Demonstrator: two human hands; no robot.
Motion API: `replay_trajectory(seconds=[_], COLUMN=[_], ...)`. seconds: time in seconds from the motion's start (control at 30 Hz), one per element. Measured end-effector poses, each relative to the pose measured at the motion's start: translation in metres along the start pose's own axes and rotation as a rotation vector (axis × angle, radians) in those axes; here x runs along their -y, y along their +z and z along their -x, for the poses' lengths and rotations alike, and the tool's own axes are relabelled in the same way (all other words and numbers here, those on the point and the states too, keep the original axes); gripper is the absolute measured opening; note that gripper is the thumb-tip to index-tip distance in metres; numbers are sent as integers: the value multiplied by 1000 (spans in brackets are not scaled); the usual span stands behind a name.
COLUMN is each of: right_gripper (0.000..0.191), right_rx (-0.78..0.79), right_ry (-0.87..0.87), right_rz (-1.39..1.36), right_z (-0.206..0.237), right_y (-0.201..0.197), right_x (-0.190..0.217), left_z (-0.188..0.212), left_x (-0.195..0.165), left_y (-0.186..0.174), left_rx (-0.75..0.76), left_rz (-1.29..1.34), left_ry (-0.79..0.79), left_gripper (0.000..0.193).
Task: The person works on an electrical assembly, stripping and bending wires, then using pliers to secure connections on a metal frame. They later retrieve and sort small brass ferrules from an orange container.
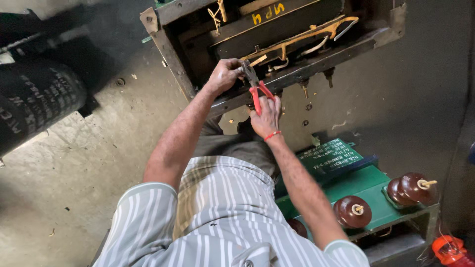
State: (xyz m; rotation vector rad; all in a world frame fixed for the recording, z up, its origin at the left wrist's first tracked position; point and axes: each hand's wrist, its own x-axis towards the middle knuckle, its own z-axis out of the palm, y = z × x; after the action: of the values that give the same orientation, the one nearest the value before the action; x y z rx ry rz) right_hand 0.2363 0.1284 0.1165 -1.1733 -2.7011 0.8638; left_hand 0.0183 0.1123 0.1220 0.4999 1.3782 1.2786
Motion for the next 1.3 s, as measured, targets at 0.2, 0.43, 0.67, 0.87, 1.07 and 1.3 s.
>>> replay_trajectory(seconds=[0.2, 0.43, 0.67, 0.87, 1.07, 1.3], right_gripper=[45, 53, 51, 48, 41, 44], right_rx=[183, 286, 199, 61, 135, 426], right_ry=[75, 129, 15, 98, 218, 489], right_rz=[102, 105, 177, 6, 18, 19], right_z=[-15, -25, -30, -37, -36, -28], right_y=[-15, -26, -39, -50, -52, -56], right_x=[4, 12, 19, 26, 27, 17], left_z=[9, 16, 15, 19, -13, -23], left_x=[-9, -16, -15, -39, -98, -115], left_y=[-3, -1, -3, 5, 38, 52], left_rx=[53, -29, -45, -355, 89, 469], left_rz=[48, 91, 111, -419, -898, -1066], left_ry=[-85, -74, -117, 163, 233, 75], left_gripper=[19, 16, 19, 45, 48, 17])
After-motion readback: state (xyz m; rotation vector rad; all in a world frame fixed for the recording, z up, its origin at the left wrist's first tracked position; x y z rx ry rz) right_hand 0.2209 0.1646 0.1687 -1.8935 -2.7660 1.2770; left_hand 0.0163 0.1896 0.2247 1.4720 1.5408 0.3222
